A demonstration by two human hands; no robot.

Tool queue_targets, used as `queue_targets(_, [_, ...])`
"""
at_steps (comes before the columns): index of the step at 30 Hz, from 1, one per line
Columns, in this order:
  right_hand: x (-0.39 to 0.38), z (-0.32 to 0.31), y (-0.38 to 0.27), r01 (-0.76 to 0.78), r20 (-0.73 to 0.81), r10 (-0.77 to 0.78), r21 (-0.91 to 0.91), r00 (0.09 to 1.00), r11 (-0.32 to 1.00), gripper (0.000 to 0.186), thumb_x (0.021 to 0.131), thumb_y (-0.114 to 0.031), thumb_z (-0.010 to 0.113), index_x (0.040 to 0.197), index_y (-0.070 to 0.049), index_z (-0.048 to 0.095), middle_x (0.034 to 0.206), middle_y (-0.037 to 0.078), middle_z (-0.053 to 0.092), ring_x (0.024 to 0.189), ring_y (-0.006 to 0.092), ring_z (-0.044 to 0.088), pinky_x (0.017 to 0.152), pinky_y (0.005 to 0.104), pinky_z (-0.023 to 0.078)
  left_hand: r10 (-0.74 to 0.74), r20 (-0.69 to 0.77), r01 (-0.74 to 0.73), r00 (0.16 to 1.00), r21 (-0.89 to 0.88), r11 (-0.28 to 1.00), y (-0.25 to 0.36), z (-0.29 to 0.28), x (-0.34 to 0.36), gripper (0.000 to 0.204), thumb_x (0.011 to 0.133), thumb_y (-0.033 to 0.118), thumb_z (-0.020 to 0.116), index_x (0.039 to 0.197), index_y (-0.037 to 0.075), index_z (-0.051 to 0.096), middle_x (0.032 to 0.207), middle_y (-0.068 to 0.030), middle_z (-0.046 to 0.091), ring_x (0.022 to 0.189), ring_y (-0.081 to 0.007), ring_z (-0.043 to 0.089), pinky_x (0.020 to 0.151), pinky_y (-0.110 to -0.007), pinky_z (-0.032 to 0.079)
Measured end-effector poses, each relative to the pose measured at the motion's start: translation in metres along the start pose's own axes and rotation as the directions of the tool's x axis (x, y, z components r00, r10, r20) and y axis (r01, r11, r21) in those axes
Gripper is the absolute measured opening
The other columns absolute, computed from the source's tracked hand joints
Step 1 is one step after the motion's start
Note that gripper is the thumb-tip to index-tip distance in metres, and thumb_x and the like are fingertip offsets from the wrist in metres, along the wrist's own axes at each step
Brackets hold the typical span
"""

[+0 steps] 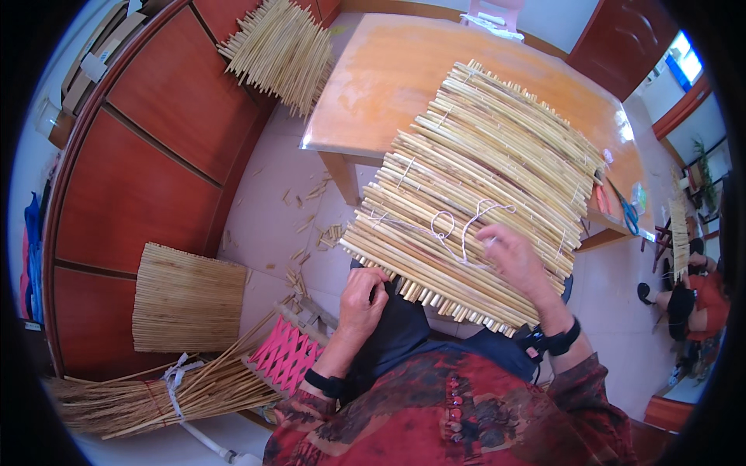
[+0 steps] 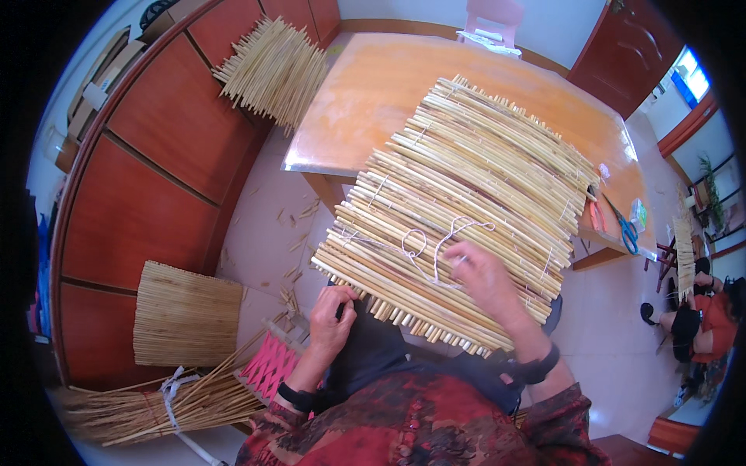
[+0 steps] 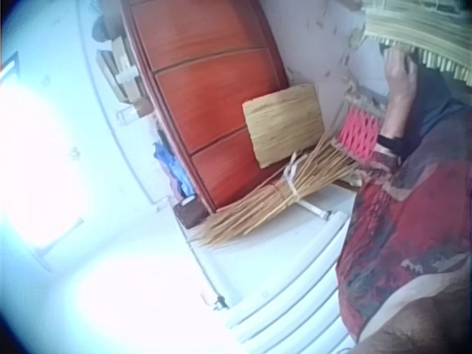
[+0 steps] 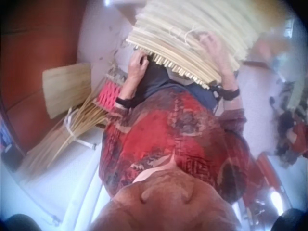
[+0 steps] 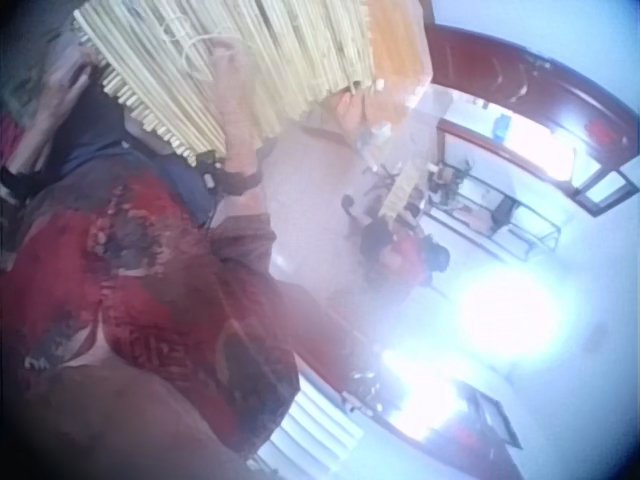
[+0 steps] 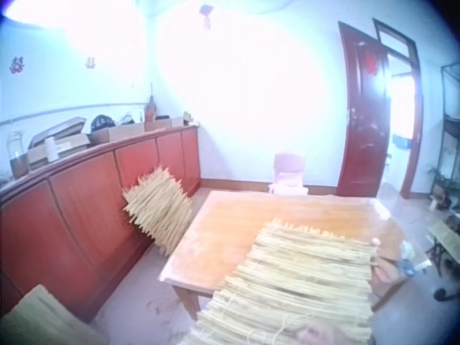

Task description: The person weaves a mat using thin bamboo or reed stalks, threading a white string through the stalks, cutting excess string with scissors, and aligning the edges by hand.

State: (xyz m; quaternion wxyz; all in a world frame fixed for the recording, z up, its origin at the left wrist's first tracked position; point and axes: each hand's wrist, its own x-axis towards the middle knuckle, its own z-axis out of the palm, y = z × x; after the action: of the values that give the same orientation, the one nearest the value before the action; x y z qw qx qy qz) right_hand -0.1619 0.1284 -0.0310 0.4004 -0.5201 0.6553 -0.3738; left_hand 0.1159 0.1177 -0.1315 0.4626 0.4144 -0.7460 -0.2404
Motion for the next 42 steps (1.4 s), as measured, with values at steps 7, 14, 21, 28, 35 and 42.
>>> queue_targets(7, [0.048, -0.1, -0.07, 0.497, -0.65, -0.455, -0.135, 0.608, 0.857, 0.018, 0.088, -0.01, 0.053, 0.103, -0.004, 0.059, 0.079, 0.003, 0.056, 0.064, 0.0054, 0.05, 0.056, 0.0184, 0.043, -0.016, 0.004, 0.016, 1.0, 0.014, 1.0, 0.001, 0.0, 0.002, 0.014, 0.068, -0.01, 0.058, 0.076, 0.002, 0.054, 0.077, -0.0103, 0.058, 0.071, -0.0275, 0.055, 0.065, -0.034, 0.045])
queue_targets(14, [0.071, -0.052, -0.046, 0.416, -0.271, -0.576, -0.469, 0.772, 0.779, 0.008, 0.081, -0.009, 0.058, 0.086, -0.003, 0.059, 0.075, 0.011, 0.057, 0.071, 0.0235, 0.056, 0.067, 0.0308, 0.045, -0.011, -0.004, 0.011, 1.0, 0.044, 0.999, -0.002, -0.004, 0.0, 0.014, 0.066, -0.01, 0.057, 0.074, 0.001, 0.052, 0.077, -0.0118, 0.058, 0.073, -0.0286, 0.056, 0.066, -0.035, 0.046])
queue_targets(21, [0.079, -0.022, 0.025, 0.386, -0.071, -0.581, -0.68, 0.811, 0.623, 0.007, 0.074, -0.01, 0.063, 0.079, -0.006, 0.061, 0.076, 0.009, 0.059, 0.076, 0.0288, 0.054, 0.07, 0.0377, 0.043, 0.008, 0.007, -0.008, 1.0, 0.05, 0.999, 0.001, 0.0, 0.002, 0.016, 0.066, -0.009, 0.058, 0.077, 0.001, 0.052, 0.079, -0.0108, 0.058, 0.074, -0.0278, 0.056, 0.067, -0.035, 0.046])
queue_targets(28, [0.092, -0.014, 0.041, 0.415, -0.018, -0.626, -0.733, 0.779, 0.538, 0.008, 0.072, -0.007, 0.064, 0.078, -0.008, 0.06, 0.078, 0.008, 0.057, 0.078, 0.0283, 0.053, 0.07, 0.0376, 0.043, -0.019, -0.012, 0.019, 1.0, 0.003, 1.0, 0.0, 0.0, -0.001, 0.017, 0.065, -0.009, 0.058, 0.075, 0.001, 0.049, 0.079, -0.0091, 0.059, 0.075, -0.0266, 0.056, 0.069, -0.035, 0.046])
queue_targets(35, [0.077, -0.008, 0.028, 0.327, -0.024, -0.577, -0.804, 0.816, 0.496, 0.018, 0.071, -0.006, 0.065, 0.086, -0.009, 0.058, 0.084, 0.01, 0.053, 0.084, 0.0293, 0.05, 0.074, 0.0401, 0.041, -0.027, 0.016, 0.028, 1.0, -0.034, 0.999, -0.002, -0.003, 0.0, 0.016, 0.066, -0.008, 0.058, 0.075, 0.001, 0.049, 0.079, -0.0092, 0.059, 0.075, -0.0262, 0.056, 0.07, -0.034, 0.046])
queue_targets(42, [0.044, 0.065, -0.016, 0.659, 0.233, -0.728, -0.653, 0.644, 0.374, 0.045, 0.071, -0.016, 0.066, 0.112, -0.003, 0.054, 0.106, 0.015, 0.052, 0.104, 0.0322, 0.048, 0.089, 0.0432, 0.036, -0.066, 0.01, 0.066, 0.998, -0.055, 0.996, -0.005, -0.004, -0.006, 0.015, 0.067, -0.007, 0.058, 0.076, 0.001, 0.05, 0.081, -0.0091, 0.059, 0.078, -0.0257, 0.058, 0.073, -0.034, 0.045])
